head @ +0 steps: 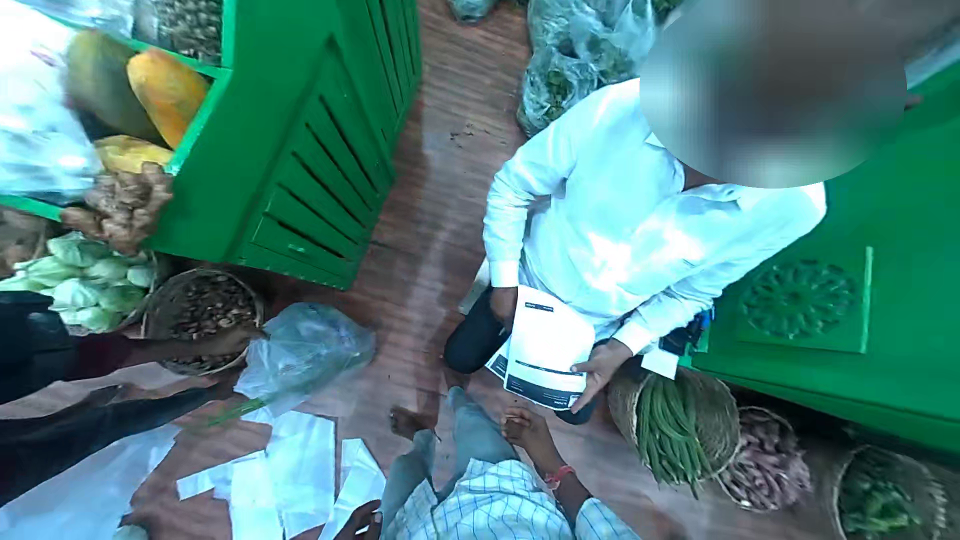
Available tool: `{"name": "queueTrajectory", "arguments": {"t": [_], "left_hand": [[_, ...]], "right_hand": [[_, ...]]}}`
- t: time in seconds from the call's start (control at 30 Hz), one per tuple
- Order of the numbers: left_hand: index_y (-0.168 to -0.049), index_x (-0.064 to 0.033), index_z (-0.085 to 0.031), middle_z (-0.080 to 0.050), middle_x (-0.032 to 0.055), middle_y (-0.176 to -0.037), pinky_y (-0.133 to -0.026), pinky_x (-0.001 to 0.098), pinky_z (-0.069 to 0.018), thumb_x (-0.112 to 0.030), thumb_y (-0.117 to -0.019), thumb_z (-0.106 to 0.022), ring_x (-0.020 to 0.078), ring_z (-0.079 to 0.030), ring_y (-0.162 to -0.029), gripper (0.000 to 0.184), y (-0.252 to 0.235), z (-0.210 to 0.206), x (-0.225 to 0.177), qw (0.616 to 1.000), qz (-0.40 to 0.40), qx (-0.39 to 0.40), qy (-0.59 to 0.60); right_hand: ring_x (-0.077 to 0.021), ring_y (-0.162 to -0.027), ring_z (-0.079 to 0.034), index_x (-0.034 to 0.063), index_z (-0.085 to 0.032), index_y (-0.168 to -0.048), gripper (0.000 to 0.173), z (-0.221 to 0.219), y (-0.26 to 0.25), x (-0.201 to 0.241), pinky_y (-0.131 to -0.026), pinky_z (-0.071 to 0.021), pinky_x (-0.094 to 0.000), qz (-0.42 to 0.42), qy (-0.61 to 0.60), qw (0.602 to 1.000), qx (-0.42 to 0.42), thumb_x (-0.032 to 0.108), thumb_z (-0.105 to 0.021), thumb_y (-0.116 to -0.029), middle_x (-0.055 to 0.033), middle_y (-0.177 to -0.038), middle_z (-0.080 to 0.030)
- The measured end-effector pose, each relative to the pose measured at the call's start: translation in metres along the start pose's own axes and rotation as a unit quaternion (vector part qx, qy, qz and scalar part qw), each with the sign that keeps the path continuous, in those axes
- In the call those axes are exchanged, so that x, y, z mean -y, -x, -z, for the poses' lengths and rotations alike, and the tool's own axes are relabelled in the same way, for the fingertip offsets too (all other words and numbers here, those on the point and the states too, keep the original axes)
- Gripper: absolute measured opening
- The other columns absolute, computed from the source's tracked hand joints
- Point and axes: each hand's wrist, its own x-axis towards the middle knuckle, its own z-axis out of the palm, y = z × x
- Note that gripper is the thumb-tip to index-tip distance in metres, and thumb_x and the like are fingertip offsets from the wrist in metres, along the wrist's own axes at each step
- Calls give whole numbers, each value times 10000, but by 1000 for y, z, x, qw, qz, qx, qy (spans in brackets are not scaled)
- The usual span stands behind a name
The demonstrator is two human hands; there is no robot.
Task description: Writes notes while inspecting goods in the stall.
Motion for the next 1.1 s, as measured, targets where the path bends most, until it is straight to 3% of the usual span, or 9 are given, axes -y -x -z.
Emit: {"name": "queueTrajectory", "arguments": {"t": [0.17, 0.33, 0.57, 0.77, 0.93, 1.1], "left_hand": [[-1352, 82, -578, -664, 284, -1236, -972, 518, -549, -142, -1070, -506, 384, -702, -1065, 367, -7, 7, 0, 999, -33, 19, -32], [-1332, 47, -610, -695, 224, -1209, -939, 481, -578, -135, -1050, -540, 317, -721, -1031, 343, -17, 32, 15, 996, -80, 7, -47], [-1325, 33, -621, -696, 217, -1207, -920, 468, -590, -153, -1057, -532, 308, -728, -1014, 338, -1, 61, 61, 996, -52, -63, -28], [-1340, 40, -606, -706, 231, -1169, -931, 502, -571, -170, -1061, -528, 333, -726, -992, 358, 10, 41, 92, 999, -4, -15, -40], [-1344, 63, -596, -697, 253, -1189, -967, 510, -555, -152, -1060, -534, 358, -715, -1044, 361, 13, 31, 86, 999, -10, 20, -39], [-1337, 47, -608, -703, 231, -1180, -940, 501, -568, -154, -1058, -526, 336, -723, -1006, 354, 8, 37, 94, 999, -20, -2, -37]], "right_hand": [[-229, -841, -728, -23, -622, -1268, 300, 1, 6, -14, -725, -622, -384, -21, -10, 999, -32, 85, -652, -990, -170, -1059, -712], [-267, -875, -727, -22, -617, -1284, 302, -2, 17, -55, -747, -615, -430, -31, 36, 997, -59, 95, -628, -1007, -190, -1083, -714], [-232, -870, -713, -21, -702, -1167, 230, -7, 26, -111, -820, -565, -433, -31, 175, 983, -52, 88, -688, -965, -169, -1010, -747], [-199, -794, -707, -1, -689, -1194, 245, -21, 27, -101, -752, -576, -402, -34, 179, 982, -46, 95, -669, -970, -141, -968, -747], [-207, -757, -709, -5, -663, -1210, 247, -31, 26, -89, -688, -592, -392, -33, 149, 987, -52, 69, -645, -975, -145, -971, -736], [-185, -849, -678, 10, -682, -1207, 245, -33, 22, -92, -774, -553, -381, -12, 190, 982, -2, 95, -613, -988, -132, -1013, -722]]}}
